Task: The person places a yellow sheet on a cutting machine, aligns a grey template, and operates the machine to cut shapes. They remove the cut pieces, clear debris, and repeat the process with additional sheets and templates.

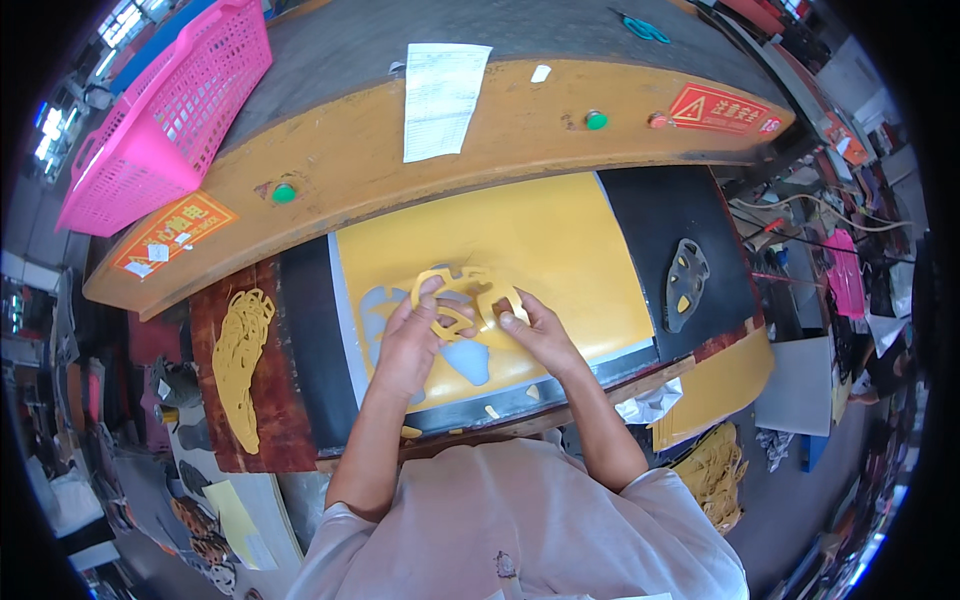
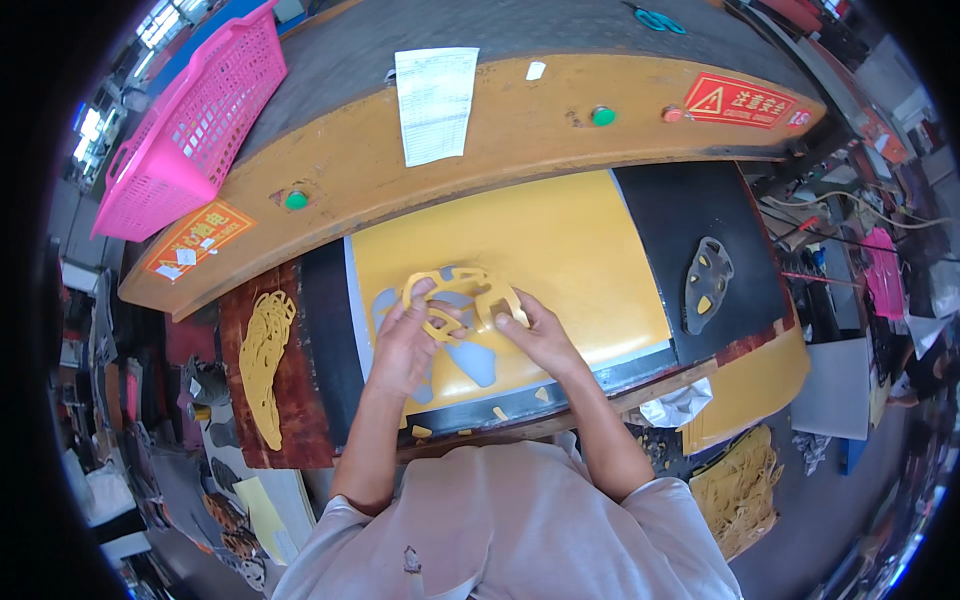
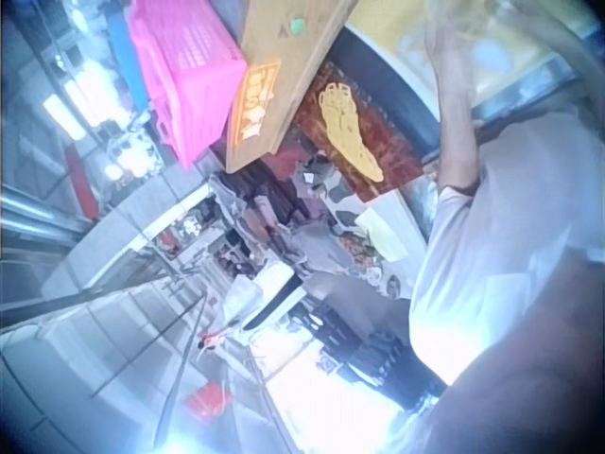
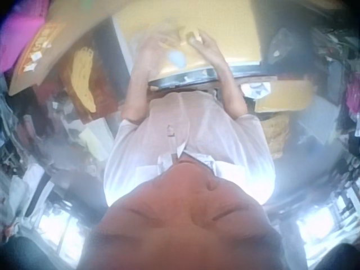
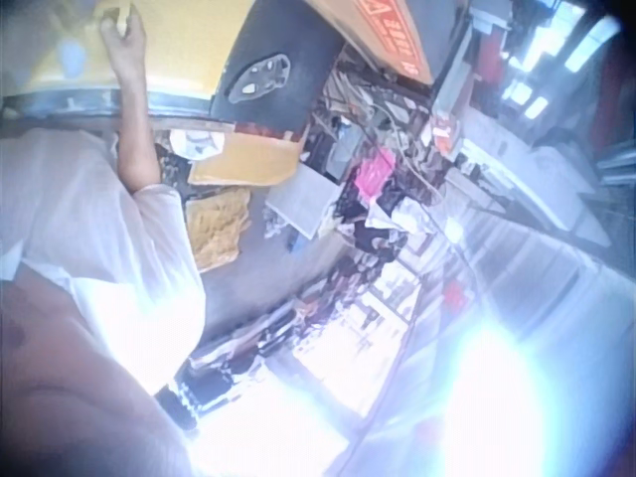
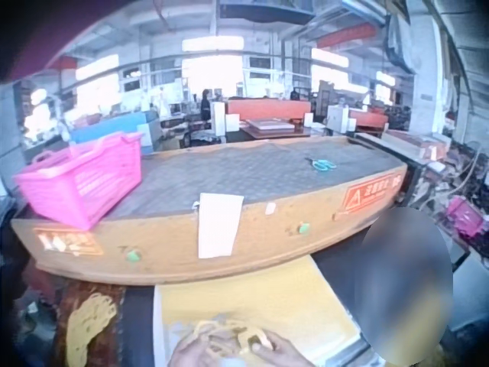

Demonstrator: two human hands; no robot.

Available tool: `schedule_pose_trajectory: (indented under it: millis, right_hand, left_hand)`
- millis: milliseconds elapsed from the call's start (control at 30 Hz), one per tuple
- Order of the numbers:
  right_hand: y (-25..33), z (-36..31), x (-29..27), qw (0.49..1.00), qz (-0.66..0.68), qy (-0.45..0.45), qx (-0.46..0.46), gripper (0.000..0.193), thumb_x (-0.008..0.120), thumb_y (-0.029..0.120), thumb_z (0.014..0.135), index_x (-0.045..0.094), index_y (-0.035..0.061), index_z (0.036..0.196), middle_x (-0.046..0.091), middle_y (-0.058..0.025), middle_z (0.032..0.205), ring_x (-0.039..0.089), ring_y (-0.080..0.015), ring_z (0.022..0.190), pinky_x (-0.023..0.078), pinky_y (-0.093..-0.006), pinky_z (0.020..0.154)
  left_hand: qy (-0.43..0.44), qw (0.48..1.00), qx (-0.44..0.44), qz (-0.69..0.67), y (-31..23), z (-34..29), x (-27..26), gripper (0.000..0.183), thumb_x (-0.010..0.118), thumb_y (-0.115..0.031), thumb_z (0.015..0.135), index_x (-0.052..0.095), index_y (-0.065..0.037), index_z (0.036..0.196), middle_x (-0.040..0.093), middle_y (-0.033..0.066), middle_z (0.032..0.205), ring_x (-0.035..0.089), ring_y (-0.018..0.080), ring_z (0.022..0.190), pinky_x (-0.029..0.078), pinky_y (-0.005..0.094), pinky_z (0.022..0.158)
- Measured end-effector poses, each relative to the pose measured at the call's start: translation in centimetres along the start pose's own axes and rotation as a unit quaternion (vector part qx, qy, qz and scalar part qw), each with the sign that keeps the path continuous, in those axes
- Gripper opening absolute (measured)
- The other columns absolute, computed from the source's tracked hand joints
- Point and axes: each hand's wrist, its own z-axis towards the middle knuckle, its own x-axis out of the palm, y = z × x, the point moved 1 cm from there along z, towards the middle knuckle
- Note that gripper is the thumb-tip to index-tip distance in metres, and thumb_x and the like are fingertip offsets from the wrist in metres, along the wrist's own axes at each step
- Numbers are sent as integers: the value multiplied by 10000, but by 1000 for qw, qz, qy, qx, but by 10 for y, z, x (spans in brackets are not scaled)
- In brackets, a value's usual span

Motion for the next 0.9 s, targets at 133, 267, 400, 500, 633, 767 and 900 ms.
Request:
schedule_pose_trajectory:
  millis: [133, 267, 400, 500, 633, 767, 900]
  right_hand:
    - [7, -3, 9, 999, 15, 2, -35, 445, 714, 147, 1063, 623, -12, 1468, 724, -64, 1305, 655, -110, 1156, 531, -281, 1004]
    - [1, -17, 11, 986, 124, -93, -55, 257, 728, 90, 1040, 718, 39, 1292, 751, -17, 1178, 669, -83, 1072, 534, -273, 964]
    - [-24, -35, 22, 986, 151, -66, -36, 122, 733, 62, 1025, 723, 59, 1147, 737, 22, 1066, 660, -56, 971, 535, -251, 896]
    - [-41, -48, 28, 993, 104, -61, -12, 103, 712, 10, 1010, 723, 55, 1102, 731, 39, 1011, 652, -42, 908, 536, -241, 841]
    - [-49, -63, 25, 995, 49, -69, 61, 215, 713, 59, 1014, 718, 35, 1228, 730, 30, 999, 649, -56, 883, 541, -253, 817]
    - [-34, -66, 11, 953, -204, -217, -54, 387, 719, 100, 1001, 662, -5, 1370, 738, -53, 1001, 677, -138, 848, 556, -283, 808]
    - [-15, -57, 9, 943, -239, -187, -139, 331, 735, 99, 969, 722, -3, 1284, 724, -125, 989, 701, -210, 842, 572, -330, 775]
  left_hand:
    - [-18, 999, 33, 30, -7, 6, 3, 452, 491, -367, 1171, 519, -79, 1519, 722, 162, 1206, 688, 279, 1116, 579, 441, 954]
    - [-176, 982, 56, -24, 17, 7, -5, 486, 563, -351, 1145, 509, -54, 1526, 700, 147, 1275, 687, 285, 1199, 579, 435, 1016]
    - [-104, 990, -84, -46, 56, 0, -16, 502, 651, -245, 1102, 507, -25, 1529, 681, 146, 1333, 685, 270, 1231, 591, 441, 1046]
    - [-96, 988, -117, -7, 79, -4, -18, 483, 674, -149, 1077, 525, -4, 1513, 677, 144, 1349, 692, 250, 1213, 609, 427, 1016]
    - [-129, 989, -76, 10, 94, -15, -16, 301, 662, -80, 1067, 627, 10, 1353, 691, 101, 1273, 709, 188, 1091, 622, 375, 921]
    - [-134, 985, -89, 60, 95, -22, -19, 210, 646, -87, 1074, 653, -1, 1265, 705, 61, 1177, 696, 141, 1007, 611, 321, 885]
    - [-107, 983, -109, 103, 96, -21, -23, 236, 667, -122, 1070, 680, 2, 1270, 714, 41, 1132, 684, 114, 993, 595, 283, 844]
